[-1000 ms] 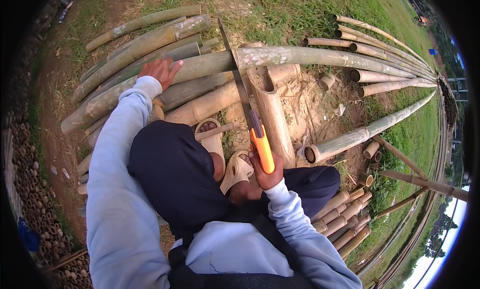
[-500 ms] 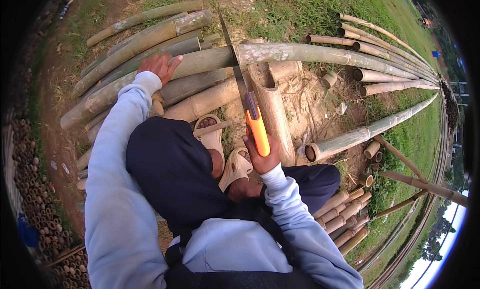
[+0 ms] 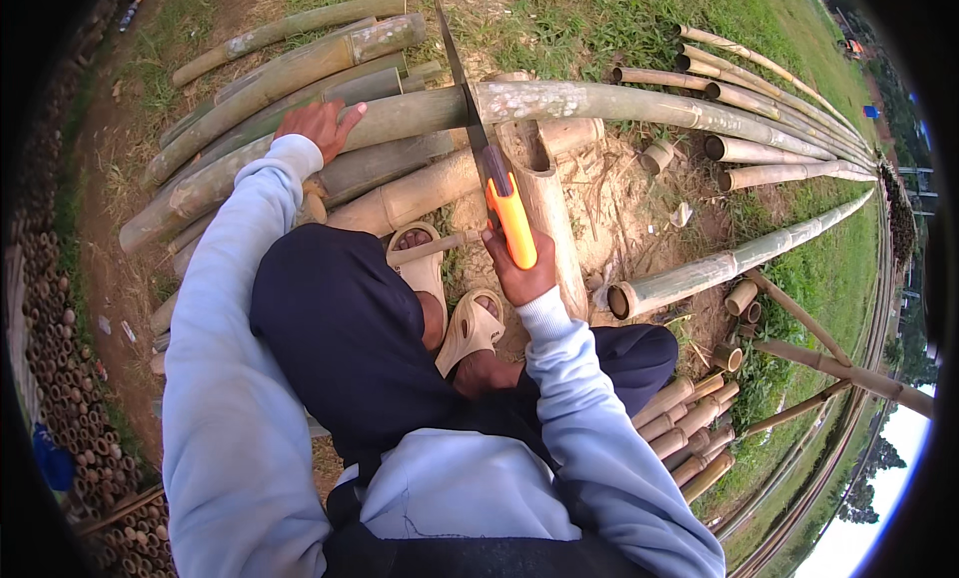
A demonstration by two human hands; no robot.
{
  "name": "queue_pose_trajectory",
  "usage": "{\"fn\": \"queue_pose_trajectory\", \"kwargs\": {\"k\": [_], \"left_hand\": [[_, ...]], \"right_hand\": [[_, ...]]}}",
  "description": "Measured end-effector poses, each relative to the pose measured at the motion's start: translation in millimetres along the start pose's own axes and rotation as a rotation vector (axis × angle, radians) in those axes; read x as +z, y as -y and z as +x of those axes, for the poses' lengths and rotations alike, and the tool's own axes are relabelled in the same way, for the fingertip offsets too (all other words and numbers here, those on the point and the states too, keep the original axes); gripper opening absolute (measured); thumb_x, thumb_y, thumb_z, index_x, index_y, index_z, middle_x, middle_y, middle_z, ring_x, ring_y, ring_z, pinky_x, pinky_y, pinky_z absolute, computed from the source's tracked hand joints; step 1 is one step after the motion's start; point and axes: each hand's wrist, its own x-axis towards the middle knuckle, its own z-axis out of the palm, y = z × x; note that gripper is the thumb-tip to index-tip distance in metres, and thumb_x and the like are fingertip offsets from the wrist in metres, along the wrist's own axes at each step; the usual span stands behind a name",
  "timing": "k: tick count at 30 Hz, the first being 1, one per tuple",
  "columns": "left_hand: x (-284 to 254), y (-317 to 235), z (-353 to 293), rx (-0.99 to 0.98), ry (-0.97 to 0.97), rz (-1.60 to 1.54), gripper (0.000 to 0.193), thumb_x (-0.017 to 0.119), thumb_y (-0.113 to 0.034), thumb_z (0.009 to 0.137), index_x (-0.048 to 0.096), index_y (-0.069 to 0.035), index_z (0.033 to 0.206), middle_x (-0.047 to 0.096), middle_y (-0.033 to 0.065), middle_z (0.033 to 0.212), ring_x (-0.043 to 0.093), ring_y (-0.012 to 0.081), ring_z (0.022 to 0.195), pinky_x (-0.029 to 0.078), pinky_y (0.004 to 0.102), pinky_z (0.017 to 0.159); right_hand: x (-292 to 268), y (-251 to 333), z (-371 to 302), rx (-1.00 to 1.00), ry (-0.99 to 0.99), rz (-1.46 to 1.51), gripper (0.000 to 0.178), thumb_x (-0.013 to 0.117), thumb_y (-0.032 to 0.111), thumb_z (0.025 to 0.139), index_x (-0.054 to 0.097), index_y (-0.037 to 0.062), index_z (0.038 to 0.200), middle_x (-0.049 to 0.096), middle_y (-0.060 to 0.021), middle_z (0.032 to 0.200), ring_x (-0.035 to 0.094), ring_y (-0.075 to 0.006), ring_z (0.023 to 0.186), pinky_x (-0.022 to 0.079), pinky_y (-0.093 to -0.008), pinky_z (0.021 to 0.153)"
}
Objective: The person sits on the ground and uses a hand saw to cut a long bamboo pole into shorter sections. The person holds the pole steady with one hand and saws with the other, repeating the action on multiple bamboo poles.
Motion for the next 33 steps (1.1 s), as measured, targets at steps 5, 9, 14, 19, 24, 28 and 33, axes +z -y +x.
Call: {"fn": "queue_pose_trajectory", "kwargs": {"k": [5,9,14,19,24,28,33], "left_hand": [[-3,-1,-5,-0.072,0.029,0.017,0.073,0.033,-0.066,0.102,0.069,-0.005,0.122,0.071,0.0253,0.105,0.064,0.0442,0.108,0.045,0.0523,0.1],[4,-4,-5,-0.074,0.016,0.027,0.073,0.033,-0.066,0.102,0.069,-0.005,0.121,0.071,0.0251,0.106,0.064,0.0445,0.108,0.045,0.0535,0.098],[-5,-9,3,-0.022,-0.007,0.02,0.078,0.028,-0.07,0.102,0.07,-0.005,0.111,0.07,0.0237,0.106,0.066,0.0429,0.103,0.046,0.0546,0.096],[3,1,-6,-0.054,-0.01,0.023,0.077,0.03,-0.069,0.102,0.071,-0.004,0.104,0.071,0.0236,0.099,0.067,0.0434,0.101,0.047,0.0542,0.095],[1,-5,-5,-0.076,0.015,0.027,0.074,0.032,-0.067,0.102,0.07,-0.004,0.111,0.071,0.0246,0.101,0.067,0.0437,0.101,0.048,0.0545,0.094],[-4,-15,-1,-0.019,-0.054,-0.011,0.074,0.032,-0.066,0.102,0.071,-0.005,0.116,0.071,0.0243,0.102,0.066,0.0435,0.101,0.048,0.0537,0.094],[0,2,1,-0.011,-0.122,0.008,0.074,0.033,-0.066,0.102,0.071,-0.004,0.114,0.072,0.0236,0.095,0.067,0.0446,0.096,0.049,0.0535,0.091]], "right_hand": [[-56,20,-150,0.115,0.101,-0.135,0.011,0.071,0.006,0.091,0.072,-0.003,0.097,0.071,-0.0129,0.074,0.068,-0.0178,0.064,0.054,-0.0316,0.065],[-28,16,-82,0.065,-0.001,-0.057,0.011,0.07,0.008,0.093,0.07,-0.0024,0.089,0.066,-0.0071,0.068,0.062,-0.0115,0.062,0.051,-0.0292,0.06],[22,-5,33,-0.136,-0.08,-0.054,0.028,0.075,0.016,0.092,0.061,-0.003,0.076,0.054,-0.0094,0.057,0.049,-0.0145,0.052,0.042,-0.0348,0.052],[-22,1,-107,0.015,-0.031,-0.068,0.012,0.072,0.008,0.091,0.071,-0.0031,0.095,0.066,-0.012,0.067,0.064,-0.0184,0.059,0.051,-0.0333,0.059],[-18,-14,-109,0.022,-0.038,-0.13,0.012,0.072,0.008,0.09,0.07,-0.0032,0.093,0.065,-0.0147,0.068,0.067,-0.0245,0.058,0.051,-0.0346,0.058],[34,-6,26,-0.14,-0.147,-0.019,0.028,0.074,0.014,0.091,0.06,-0.0027,0.072,0.055,-0.0141,0.056,0.051,-0.0191,0.049,0.04,-0.0369,0.05],[0,-14,-37,-0.032,-0.065,-0.066,0.017,0.074,0.011,0.091,0.067,-0.0038,0.084,0.062,-0.0135,0.064,0.06,-0.0188,0.055,0.047,-0.0351,0.055]]}}
